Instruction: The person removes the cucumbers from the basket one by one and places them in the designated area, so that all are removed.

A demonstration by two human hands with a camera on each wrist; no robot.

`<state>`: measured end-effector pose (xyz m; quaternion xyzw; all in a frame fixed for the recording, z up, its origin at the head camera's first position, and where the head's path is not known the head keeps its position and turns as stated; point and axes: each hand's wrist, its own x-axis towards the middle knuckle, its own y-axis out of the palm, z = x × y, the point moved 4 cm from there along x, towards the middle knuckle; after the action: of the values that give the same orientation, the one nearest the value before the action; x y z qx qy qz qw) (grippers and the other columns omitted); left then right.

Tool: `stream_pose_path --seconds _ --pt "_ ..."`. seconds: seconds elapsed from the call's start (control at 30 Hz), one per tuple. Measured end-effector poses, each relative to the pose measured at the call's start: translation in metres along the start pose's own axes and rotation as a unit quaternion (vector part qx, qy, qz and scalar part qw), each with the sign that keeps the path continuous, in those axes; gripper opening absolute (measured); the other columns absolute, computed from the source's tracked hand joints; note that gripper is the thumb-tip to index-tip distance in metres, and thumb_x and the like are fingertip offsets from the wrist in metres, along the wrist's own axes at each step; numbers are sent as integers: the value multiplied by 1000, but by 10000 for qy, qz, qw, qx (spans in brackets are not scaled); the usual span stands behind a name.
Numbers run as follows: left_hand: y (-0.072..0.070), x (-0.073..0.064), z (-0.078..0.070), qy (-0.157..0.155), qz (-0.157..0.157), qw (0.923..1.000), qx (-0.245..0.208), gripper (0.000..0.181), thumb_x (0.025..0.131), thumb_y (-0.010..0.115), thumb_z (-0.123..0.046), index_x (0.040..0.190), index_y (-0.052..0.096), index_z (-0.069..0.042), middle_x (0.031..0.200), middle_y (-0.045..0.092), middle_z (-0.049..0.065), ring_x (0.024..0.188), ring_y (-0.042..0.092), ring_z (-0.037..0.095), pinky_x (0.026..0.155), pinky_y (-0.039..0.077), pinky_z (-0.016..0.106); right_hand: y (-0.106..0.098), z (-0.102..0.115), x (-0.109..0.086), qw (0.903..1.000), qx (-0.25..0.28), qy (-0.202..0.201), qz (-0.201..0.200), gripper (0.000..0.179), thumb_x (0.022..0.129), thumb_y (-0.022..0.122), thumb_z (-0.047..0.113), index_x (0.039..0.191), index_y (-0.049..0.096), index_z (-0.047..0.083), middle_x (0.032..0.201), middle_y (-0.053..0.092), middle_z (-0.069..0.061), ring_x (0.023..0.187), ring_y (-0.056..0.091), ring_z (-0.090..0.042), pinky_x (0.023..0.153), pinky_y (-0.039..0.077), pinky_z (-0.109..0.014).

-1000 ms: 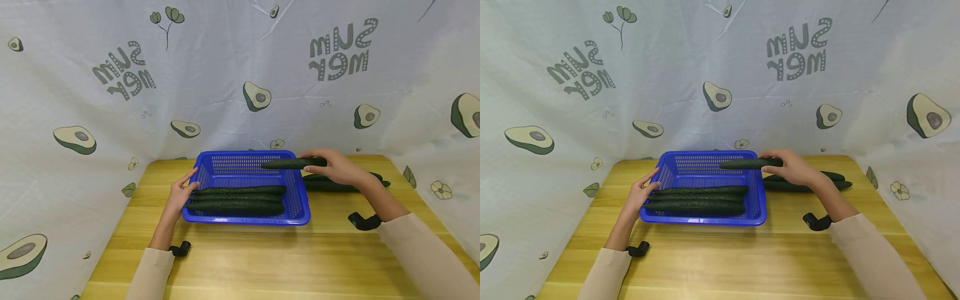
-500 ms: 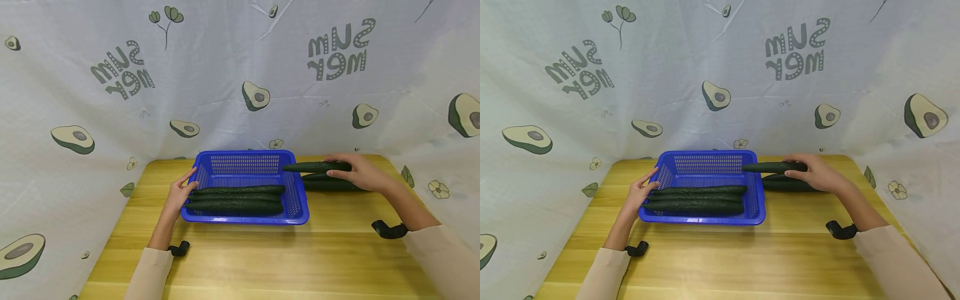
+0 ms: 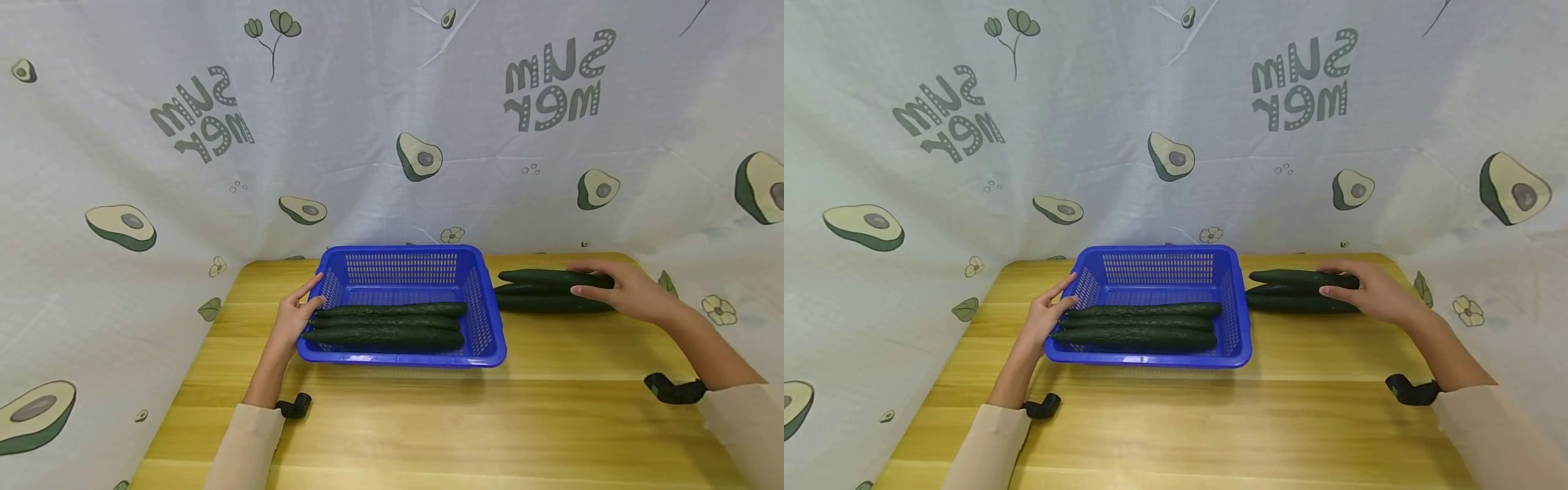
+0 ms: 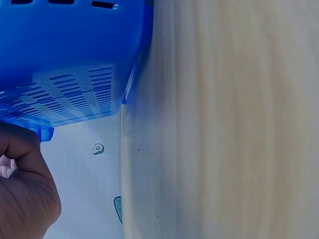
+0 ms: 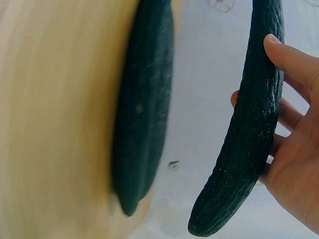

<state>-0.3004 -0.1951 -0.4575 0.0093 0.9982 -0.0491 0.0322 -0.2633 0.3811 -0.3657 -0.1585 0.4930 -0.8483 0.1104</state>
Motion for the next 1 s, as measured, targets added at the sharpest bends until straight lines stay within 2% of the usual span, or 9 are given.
stream_pose_path --seconds 0.13,0.27,0.53,0.9,1.0 --pt "0 0 -1 -37 -14 9999 110 53 101 64 -19 151 54 -34 133 65 27 58 60 6 59 50 22 6 -12 -6 9999 -8 89 74 43 98 71 16 138 62 3 138 61 -25 119 54 -46 89 46 -65" --pt "0 1 0 -84 52 9999 57 53 102 63 -19 152 53 -34 137 64 25 69 70 8 67 58 25 17 -20 -10 9990 30 270 343 46 98 71 22 140 61 5 141 58 -30 126 51 -53 91 46 -70" --pt "0 1 2 -116 110 9999 -32 53 102 64 -20 152 52 -35 137 64 26 75 73 9 69 60 27 42 -24 -10 9970 221 252 696 45 97 72 24 137 63 6 139 59 -30 127 51 -56 95 46 -70" --pt "0 1 1 -123 74 9999 -37 53 102 64 -21 151 53 -35 132 65 32 69 72 10 65 60 28 60 -30 -12 9990 -59 -7 453 38 94 76 23 128 68 8 128 66 -22 117 60 -49 89 52 -63" --pt "0 1 1 -119 61 9999 -39 52 102 65 -21 151 53 -34 127 68 30 65 71 10 63 59 27 65 -32 -12 9991 -115 -42 405 37 93 77 22 127 68 8 127 67 -20 115 61 -46 89 52 -62"
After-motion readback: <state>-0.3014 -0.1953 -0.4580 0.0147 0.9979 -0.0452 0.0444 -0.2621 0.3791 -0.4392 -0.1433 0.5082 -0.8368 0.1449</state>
